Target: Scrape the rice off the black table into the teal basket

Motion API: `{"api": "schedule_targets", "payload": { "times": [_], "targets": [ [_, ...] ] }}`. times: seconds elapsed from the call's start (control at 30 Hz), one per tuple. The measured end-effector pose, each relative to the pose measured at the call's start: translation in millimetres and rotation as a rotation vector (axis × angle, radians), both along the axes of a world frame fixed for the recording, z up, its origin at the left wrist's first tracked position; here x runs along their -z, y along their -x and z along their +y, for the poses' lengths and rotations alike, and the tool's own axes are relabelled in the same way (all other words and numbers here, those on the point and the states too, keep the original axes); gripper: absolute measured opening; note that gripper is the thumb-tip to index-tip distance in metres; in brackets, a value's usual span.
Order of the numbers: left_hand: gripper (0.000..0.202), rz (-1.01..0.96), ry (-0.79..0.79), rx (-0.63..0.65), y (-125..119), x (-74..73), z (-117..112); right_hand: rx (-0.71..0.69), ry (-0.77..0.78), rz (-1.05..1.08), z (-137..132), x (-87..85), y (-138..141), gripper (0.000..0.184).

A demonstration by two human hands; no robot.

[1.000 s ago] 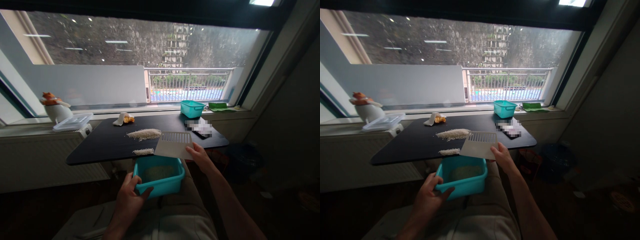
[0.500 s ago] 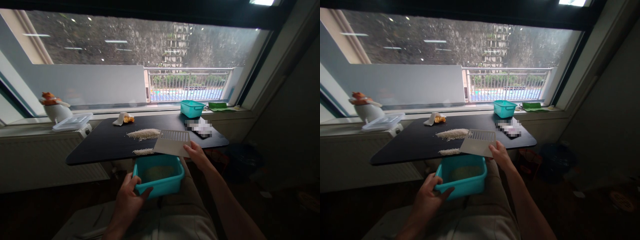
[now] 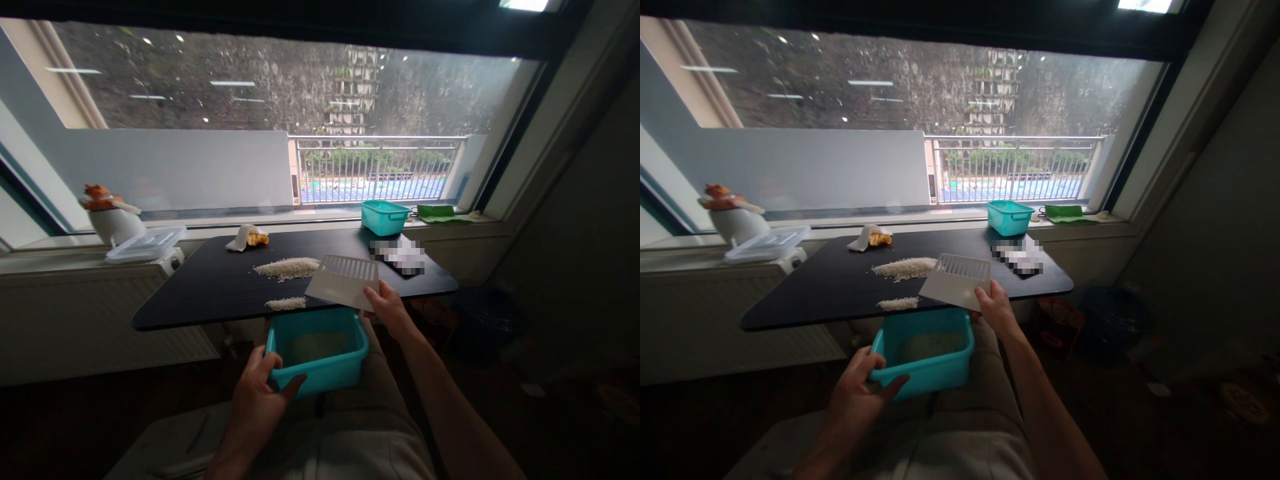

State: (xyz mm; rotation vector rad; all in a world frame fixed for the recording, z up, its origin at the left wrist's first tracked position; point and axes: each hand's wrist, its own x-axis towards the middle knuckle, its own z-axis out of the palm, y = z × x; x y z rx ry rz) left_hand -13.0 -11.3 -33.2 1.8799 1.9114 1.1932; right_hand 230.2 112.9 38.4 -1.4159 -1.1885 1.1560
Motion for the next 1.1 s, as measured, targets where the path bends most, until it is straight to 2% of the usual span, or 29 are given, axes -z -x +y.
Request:
{"api": "schedule_targets", "payload": {
  "times": [0.17, 0.3, 0.53, 0.77, 1.1],
  "targets": [
    [0.031, -0.004, 0.006, -0.006, -0.6, -0.1, -0.1, -0.018, 0.035, 0.003, -8.8, -0.4, -2.2, 0.027],
    [0.03, -0.007, 0.012, -0.005, 0.2, 0.2, -0.3, -0.014, 0.017, 0.034, -16.3, -1.9, -6.3, 0.015],
    [0.032, -0.009, 0.014, -0.011, 1.0, 0.5, -0.3, 0.072, -0.05, 0.086, -16.7, 4.5, -5.0, 0.011],
    [0.031, -0.013, 0.011, -0.024, 4.2, 3.9, -1.6, 0.099, -0.116, 0.112, -12.9, 12.3, -1.1, 0.016],
    [0.032, -0.007, -0.004, -0.042, 5.3, 1.5, -1.2, 0.094, -0.176, 0.155, -22.4, 18.5, -6.3, 0.029]
  ]
}}
